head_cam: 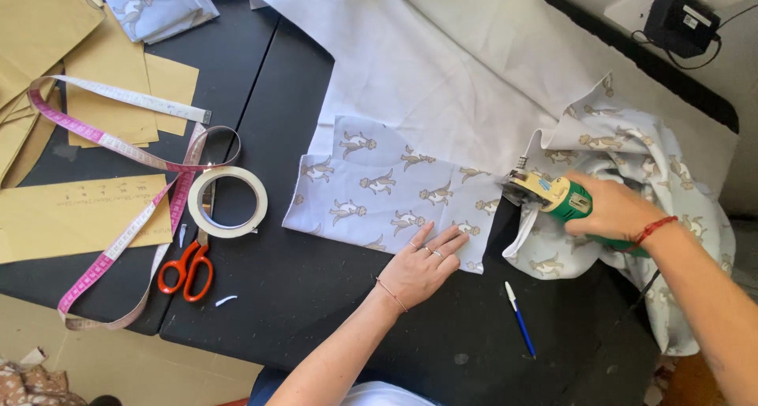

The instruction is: The person uses a rotary cutter to cut patterned fabric on a black table. They place a paper pattern on the fabric, trace its outline with a pen, and then cut along the marked lines. The person repeats this process for multiple pieces, handling the fabric, patterns, and cutting tool throughout.

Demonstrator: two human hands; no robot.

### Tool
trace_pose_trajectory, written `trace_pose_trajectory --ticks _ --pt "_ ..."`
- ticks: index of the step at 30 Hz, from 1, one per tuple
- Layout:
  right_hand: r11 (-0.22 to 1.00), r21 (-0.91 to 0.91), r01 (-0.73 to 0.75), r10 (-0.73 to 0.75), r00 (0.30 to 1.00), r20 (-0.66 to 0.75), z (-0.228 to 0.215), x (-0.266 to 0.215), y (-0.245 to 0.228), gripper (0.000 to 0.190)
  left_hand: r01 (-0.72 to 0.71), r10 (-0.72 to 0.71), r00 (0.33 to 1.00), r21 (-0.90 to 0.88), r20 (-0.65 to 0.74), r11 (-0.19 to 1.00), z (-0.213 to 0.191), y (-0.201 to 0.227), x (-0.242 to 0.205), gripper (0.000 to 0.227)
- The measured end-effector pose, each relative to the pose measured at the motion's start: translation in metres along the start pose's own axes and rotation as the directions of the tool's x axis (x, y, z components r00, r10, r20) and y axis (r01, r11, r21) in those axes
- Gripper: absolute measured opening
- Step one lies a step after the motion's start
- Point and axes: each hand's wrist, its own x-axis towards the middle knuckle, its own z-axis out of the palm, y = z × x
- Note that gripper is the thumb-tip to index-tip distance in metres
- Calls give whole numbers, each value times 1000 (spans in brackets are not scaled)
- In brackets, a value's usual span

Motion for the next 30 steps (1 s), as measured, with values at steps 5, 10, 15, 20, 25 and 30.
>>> trace_pose_trajectory --ticks 5,10,15,20,25,30 --pt "995 -96 21 -15 998 56 -16 10 -12 73 13 -13 1000 18 -20 1000 1 1 -1 16" --pt "992 -101 75 -68 996 65 -21 14 -28 62 34 -34 999 0 -14 999 2 1 -3 14" --pt "976 -156 149 -149 989 14 -26 14 -48 57 38 -39 998 -21 -40 999 1 0 -1 13" --pt "978 -182 102 -100 995 20 -31 11 -72 80 44 -46 996 -22 -81 999 3 1 -2 15" --pt "970 -205 134 -133 991 17 -35 11 -91 62 58 -60 993 -18 -99 998 5 1 -4 13" --pt "969 -186 161 -161 987 15 -41 7 -109 59 71 -71 990 -8 -120 997 3 0 -3 14"
